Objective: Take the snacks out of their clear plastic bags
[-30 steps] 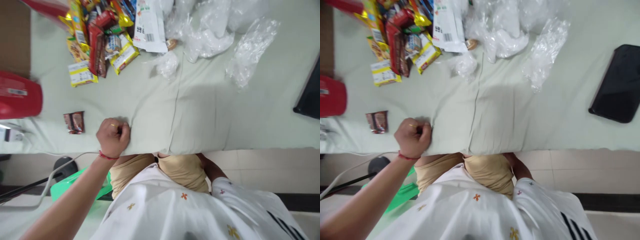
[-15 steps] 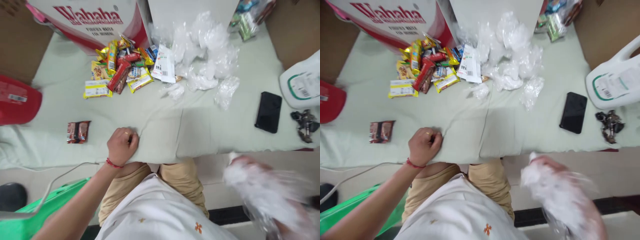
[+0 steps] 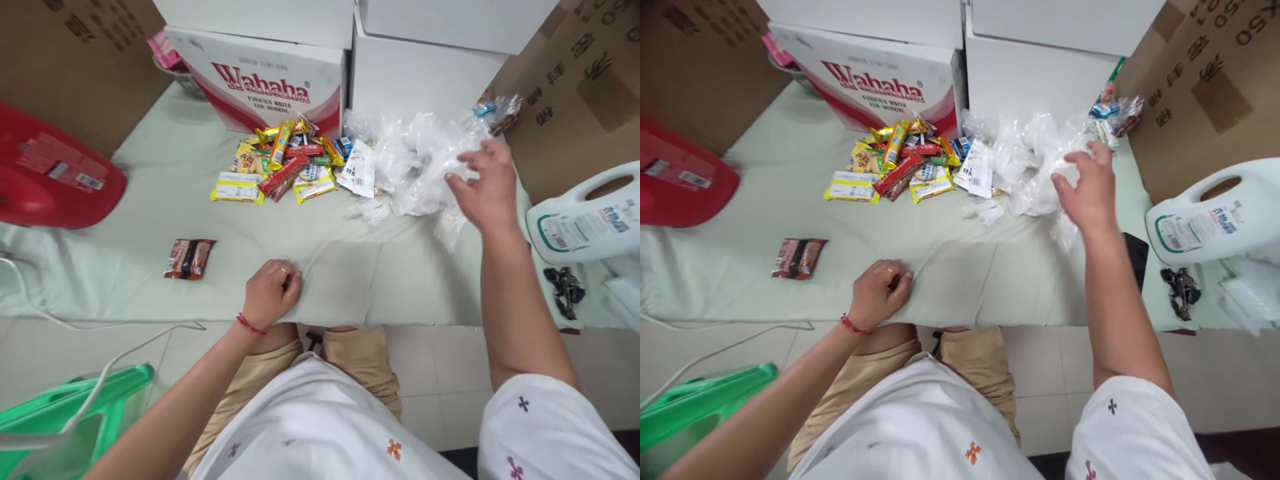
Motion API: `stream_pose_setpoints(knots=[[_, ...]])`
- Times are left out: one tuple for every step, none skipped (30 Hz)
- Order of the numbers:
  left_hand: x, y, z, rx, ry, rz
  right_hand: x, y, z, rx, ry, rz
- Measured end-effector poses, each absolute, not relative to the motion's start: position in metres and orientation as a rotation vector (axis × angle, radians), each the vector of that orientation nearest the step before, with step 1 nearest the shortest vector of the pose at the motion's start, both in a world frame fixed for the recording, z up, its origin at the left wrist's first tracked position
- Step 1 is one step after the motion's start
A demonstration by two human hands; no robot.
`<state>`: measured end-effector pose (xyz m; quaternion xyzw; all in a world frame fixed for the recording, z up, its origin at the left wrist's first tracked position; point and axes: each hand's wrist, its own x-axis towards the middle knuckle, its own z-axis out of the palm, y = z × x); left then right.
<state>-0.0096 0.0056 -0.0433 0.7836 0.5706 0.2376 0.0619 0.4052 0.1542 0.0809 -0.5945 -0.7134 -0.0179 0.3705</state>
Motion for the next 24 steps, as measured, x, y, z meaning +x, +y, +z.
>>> stream_pose_setpoints(knots=[[-0.010, 0.006, -0.043, 2.359, 1.707, 0.729, 0.392, 0.145, 0.070, -1.498, -1.856, -0.074], [-0.010, 0.006, -0.043, 2.353, 1.690, 0.735, 0.377, 0.137, 0.058, -1.477, -1.903, -0.080], [-0.010, 0.007, -0.043, 2.348, 1.677, 0.739, 0.359, 0.131, 0.047, -1.457, -1.974, -0.069], [-0.009, 0.007, -0.043, 2.345, 1.668, 0.740, 0.340, 0.129, 0.036, -1.423, -2.062, -0.053], [-0.009, 0.007, -0.043, 2.340, 1.661, 0.744, 0.322, 0.130, 0.027, -1.403, -2.147, -0.020], [-0.009, 0.008, -0.044, 2.333, 1.652, 0.753, 0.306, 0.134, 0.020, -1.412, -2.214, 0.030], [-0.009, 0.007, -0.044, 2.318, 1.642, 0.773, 0.292, 0.140, 0.016, -1.443, -2.253, 0.090], [-0.009, 0.007, -0.043, 2.292, 1.628, 0.805, 0.282, 0.145, 0.014, -1.475, -2.253, 0.147], [-0.010, 0.006, -0.043, 2.257, 1.608, 0.848, 0.274, 0.149, 0.014, -1.490, -2.203, 0.192], [-0.010, 0.005, -0.041, 2.212, 1.590, 0.904, 0.270, 0.149, 0.017, -1.477, -2.101, 0.225], [-0.010, 0.005, -0.039, 2.155, 1.579, 0.971, 0.267, 0.147, 0.021, -1.441, -1.954, 0.260], [-0.010, 0.004, -0.036, 2.088, 1.578, 1.045, 0.266, 0.141, 0.026, -1.389, -1.781, 0.317], [-0.008, 0.005, -0.031, 2.011, 1.583, 1.121, 0.265, 0.133, 0.030, -1.333, -1.609, 0.418], [-0.005, 0.007, -0.026, 1.923, 1.585, 1.192, 0.263, 0.123, 0.033, -1.287, -1.453, 0.570], [-0.002, 0.010, -0.020, 1.814, 1.573, 1.248, 0.261, 0.112, 0.033, -1.252, -1.321, 0.762], [0.003, 0.014, -0.014, 1.684, 1.532, 1.277, 0.257, 0.103, 0.032, -1.225, -1.213, 0.967], [0.009, 0.020, -0.008, 1.538, 1.455, 1.272, 0.252, 0.095, 0.028, -1.204, -1.129, 1.157], [0.015, 0.028, -0.004, 1.381, 1.349, 1.234, 0.247, 0.090, 0.023, -1.188, -1.069, 1.309], [0.021, 0.036, -0.001, 1.229, 1.224, 1.166, 0.241, 0.087, 0.016, -1.178, -1.033, 1.413], [0.026, 0.045, -0.001, 1.098, 1.102, 1.087, 0.235, 0.086, 0.009, -1.170, -1.023, 1.471], [0.030, 0.054, -0.002, 1.002, 1.002, 1.021, 0.230, 0.087, 0.001, -1.169, -1.037, 1.486], [0.033, 0.062, -0.006, 0.944, 0.936, 0.986, 0.226, 0.088, -0.006, -1.179, -1.073, 1.458], [0.036, 0.069, -0.010, 0.916, 0.909, 0.984, 0.223, 0.089, -0.012, -1.206, -1.127, 1.379], [0.037, 0.075, -0.016, 0.907, 0.913, 1.013, 0.220, 0.089, -0.016, -1.245, -1.190, 1.248]])
